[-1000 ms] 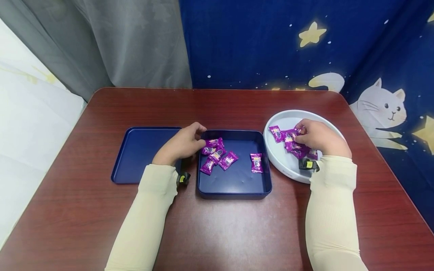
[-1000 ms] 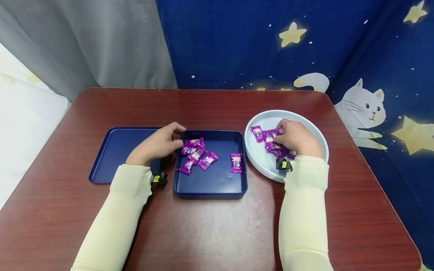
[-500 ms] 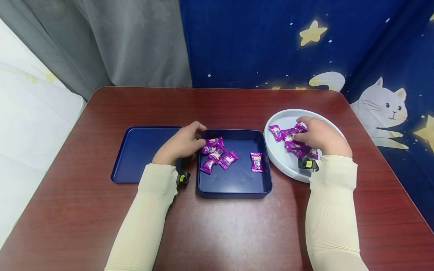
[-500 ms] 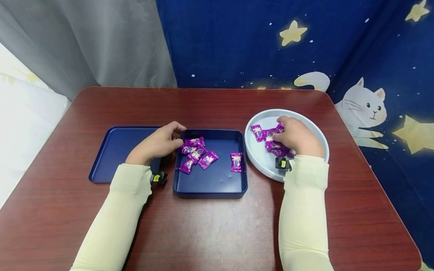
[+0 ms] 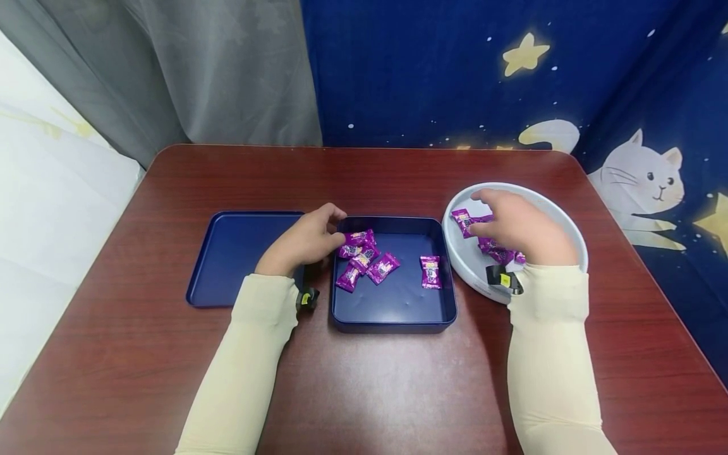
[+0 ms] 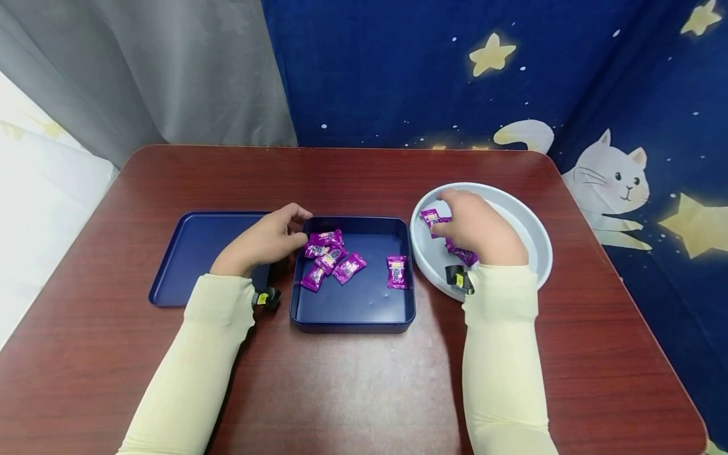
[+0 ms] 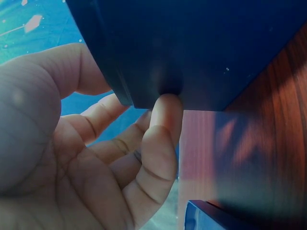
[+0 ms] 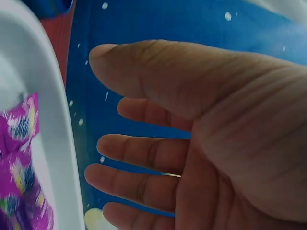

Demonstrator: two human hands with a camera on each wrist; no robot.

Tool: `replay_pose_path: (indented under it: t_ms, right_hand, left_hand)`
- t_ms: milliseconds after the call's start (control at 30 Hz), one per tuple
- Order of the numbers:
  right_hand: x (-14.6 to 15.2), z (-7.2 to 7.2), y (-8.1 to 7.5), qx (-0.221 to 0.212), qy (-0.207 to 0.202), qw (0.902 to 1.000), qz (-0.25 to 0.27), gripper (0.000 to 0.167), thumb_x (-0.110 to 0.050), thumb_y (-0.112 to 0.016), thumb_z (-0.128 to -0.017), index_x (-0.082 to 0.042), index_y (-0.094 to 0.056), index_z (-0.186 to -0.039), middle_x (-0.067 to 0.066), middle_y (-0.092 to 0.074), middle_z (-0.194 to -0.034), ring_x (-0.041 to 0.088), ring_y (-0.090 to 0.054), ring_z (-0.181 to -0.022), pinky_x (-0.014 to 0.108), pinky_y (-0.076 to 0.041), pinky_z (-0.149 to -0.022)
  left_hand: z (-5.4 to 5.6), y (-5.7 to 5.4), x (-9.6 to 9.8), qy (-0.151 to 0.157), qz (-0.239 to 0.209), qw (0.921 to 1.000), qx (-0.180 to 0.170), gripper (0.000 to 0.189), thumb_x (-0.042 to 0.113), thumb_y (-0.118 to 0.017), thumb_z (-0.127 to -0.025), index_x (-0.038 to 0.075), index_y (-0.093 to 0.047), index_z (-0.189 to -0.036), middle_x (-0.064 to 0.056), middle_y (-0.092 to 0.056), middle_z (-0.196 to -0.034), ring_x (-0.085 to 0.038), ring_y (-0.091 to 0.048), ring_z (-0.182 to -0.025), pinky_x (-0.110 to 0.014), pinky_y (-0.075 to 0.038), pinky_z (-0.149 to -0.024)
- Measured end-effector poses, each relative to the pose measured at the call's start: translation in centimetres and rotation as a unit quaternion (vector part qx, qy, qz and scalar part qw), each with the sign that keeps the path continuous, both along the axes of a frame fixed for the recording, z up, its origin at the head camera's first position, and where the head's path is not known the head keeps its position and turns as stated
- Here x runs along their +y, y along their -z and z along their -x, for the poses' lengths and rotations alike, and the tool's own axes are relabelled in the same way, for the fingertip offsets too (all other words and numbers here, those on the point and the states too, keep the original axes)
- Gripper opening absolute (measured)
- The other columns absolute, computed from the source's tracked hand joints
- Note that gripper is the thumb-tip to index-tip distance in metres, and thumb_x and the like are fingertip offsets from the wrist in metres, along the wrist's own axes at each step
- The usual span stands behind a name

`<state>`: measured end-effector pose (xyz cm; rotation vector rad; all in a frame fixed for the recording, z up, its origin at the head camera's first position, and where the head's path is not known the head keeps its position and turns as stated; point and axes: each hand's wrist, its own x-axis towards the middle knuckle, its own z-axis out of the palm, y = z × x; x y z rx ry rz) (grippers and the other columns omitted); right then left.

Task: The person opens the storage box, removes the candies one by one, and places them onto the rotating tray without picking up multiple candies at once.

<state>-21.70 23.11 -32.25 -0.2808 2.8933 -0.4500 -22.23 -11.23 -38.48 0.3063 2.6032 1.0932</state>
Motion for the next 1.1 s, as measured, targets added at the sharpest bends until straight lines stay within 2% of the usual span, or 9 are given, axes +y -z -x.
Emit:
replay_pose_path:
  t_ms: [233,300,367,467,533,600,800,933,1100]
  right_hand:
    - [-2.2,-1.0,-0.6,0.018,-0.028,0.9994,0.008,0.062,-0.017,-0.075,-0.087,-0.002,-0.049,-0.142,0.024,-0.054,-0.136,0.042,-0.051,-0.123,0.059,-0.040,-0.102]
    - [-2.7,-1.2,-0.8,0.019,-0.036,0.9991,0.007,0.063,-0.017,-0.075,-0.088,-0.003,-0.048,-0.143,0.024,-0.053,-0.137,0.040,-0.057,-0.114,0.057,-0.045,-0.098]
    - [-3.2,-1.5,-1.1,0.020,-0.040,0.9990,0.005,0.063,-0.016,-0.074,-0.088,-0.003,-0.047,-0.144,0.024,-0.052,-0.138,0.039,-0.057,-0.114,0.055,-0.047,-0.096]
    - [-4.2,-1.9,-1.3,0.018,-0.044,0.9989,-0.003,0.064,-0.016,-0.074,-0.088,-0.004,-0.046,-0.145,0.023,-0.052,-0.139,0.039,-0.057,-0.117,0.055,-0.047,-0.097]
    - [-4.9,-2.1,-1.4,0.021,-0.055,0.9982,-0.012,0.064,-0.016,-0.074,-0.088,-0.002,-0.046,-0.144,0.023,-0.053,-0.139,0.040,-0.049,-0.127,0.056,-0.041,-0.102]
    - [-5.7,-2.3,-1.4,0.024,-0.069,0.9971,-0.019,0.064,-0.016,-0.074,-0.088,-0.002,-0.047,-0.144,0.022,-0.053,-0.138,0.040,-0.049,-0.128,0.056,-0.040,-0.104]
    - [-7.9,-2.5,-0.7,0.048,-0.119,0.9915,-0.021,0.060,-0.017,-0.075,-0.088,-0.005,-0.051,-0.142,0.016,-0.058,-0.133,0.033,-0.056,-0.122,0.049,-0.044,-0.103]
    - [-9.1,-2.1,0.1,0.067,-0.164,0.9842,-0.009,0.052,-0.017,-0.074,-0.090,-0.007,-0.056,-0.137,0.013,-0.060,-0.129,0.029,-0.059,-0.117,0.046,-0.046,-0.101]
    - [-10.2,-1.7,1.0,0.068,-0.190,0.9792,-0.017,0.047,-0.019,-0.073,-0.091,-0.007,-0.059,-0.134,0.012,-0.062,-0.126,0.027,-0.061,-0.112,0.043,-0.048,-0.098]
  left_hand:
    - [0.0,-0.1,0.0,0.000,-0.003,1.0000,-0.003,0.041,0.015,-0.059,-0.097,0.010,-0.048,-0.136,-0.016,-0.058,-0.127,-0.026,-0.065,-0.086,-0.036,-0.055,-0.068]
    - [0.0,-0.1,0.0,0.000,-0.003,1.0000,-0.003,0.041,0.015,-0.059,-0.097,0.010,-0.048,-0.136,-0.016,-0.058,-0.127,-0.026,-0.065,-0.085,-0.036,-0.055,-0.067]
    - [0.0,-0.1,0.1,0.000,-0.004,1.0000,-0.004,0.041,0.015,-0.059,-0.097,0.011,-0.048,-0.136,-0.016,-0.058,-0.128,-0.026,-0.065,-0.085,-0.036,-0.055,-0.067]
    - [0.0,-0.1,0.1,-0.001,-0.003,1.0000,-0.004,0.041,0.015,-0.059,-0.097,0.011,-0.048,-0.136,-0.015,-0.058,-0.128,-0.026,-0.065,-0.088,-0.036,-0.055,-0.067]
    - [0.0,-0.1,0.1,-0.002,-0.004,1.0000,-0.005,0.041,0.015,-0.059,-0.097,0.011,-0.048,-0.136,-0.015,-0.058,-0.128,-0.027,-0.065,-0.090,-0.036,-0.056,-0.068]
    - [0.0,-0.1,0.0,-0.003,-0.004,1.0000,-0.005,0.041,0.015,-0.059,-0.097,0.011,-0.048,-0.136,-0.015,-0.057,-0.129,-0.027,-0.064,-0.092,-0.036,-0.056,-0.068]
    - [0.0,-0.1,-0.1,-0.005,-0.006,0.9999,-0.008,0.042,0.015,-0.060,-0.096,0.010,-0.048,-0.136,-0.015,-0.057,-0.129,-0.027,-0.065,-0.087,-0.036,-0.056,-0.067]
    - [0.0,-0.1,-0.1,-0.003,-0.007,0.9999,-0.007,0.042,0.016,-0.059,-0.097,0.010,-0.048,-0.137,-0.016,-0.057,-0.129,-0.026,-0.065,-0.080,-0.036,-0.055,-0.066]
    - [0.0,-0.3,-0.1,0.000,-0.008,0.9999,-0.007,0.043,0.015,-0.058,-0.097,0.008,-0.047,-0.137,-0.017,-0.057,-0.129,-0.026,-0.066,-0.076,-0.036,-0.054,-0.064]
